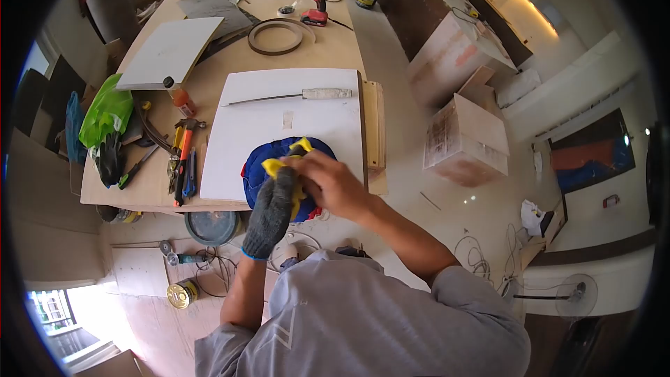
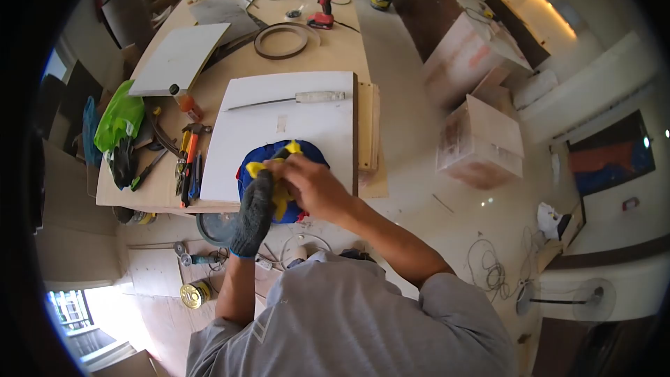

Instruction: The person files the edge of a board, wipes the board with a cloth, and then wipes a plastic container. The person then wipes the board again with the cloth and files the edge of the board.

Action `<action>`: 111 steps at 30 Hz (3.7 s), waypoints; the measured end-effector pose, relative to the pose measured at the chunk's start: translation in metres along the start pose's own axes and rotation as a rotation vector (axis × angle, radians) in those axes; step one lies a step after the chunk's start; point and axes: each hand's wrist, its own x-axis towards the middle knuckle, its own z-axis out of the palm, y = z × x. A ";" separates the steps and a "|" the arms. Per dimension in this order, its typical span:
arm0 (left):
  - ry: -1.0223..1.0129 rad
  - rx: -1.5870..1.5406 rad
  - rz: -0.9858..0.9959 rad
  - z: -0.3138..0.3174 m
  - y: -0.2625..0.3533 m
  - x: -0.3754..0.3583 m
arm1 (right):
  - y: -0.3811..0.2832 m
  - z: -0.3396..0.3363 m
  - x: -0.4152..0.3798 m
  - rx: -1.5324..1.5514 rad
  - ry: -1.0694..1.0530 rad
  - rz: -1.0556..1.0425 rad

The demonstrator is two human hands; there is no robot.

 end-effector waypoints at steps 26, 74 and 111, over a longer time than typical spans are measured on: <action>-0.292 1.063 0.294 0.003 0.021 0.089 | 0.328 -0.196 0.161 -0.620 -0.103 -0.049; -0.082 1.377 0.399 0.012 0.006 0.099 | 0.233 -0.130 0.085 -0.245 -0.351 -0.430; 2.395 0.057 -0.318 0.641 -0.108 -0.436 | -0.013 -0.061 -0.507 0.215 -2.376 -1.092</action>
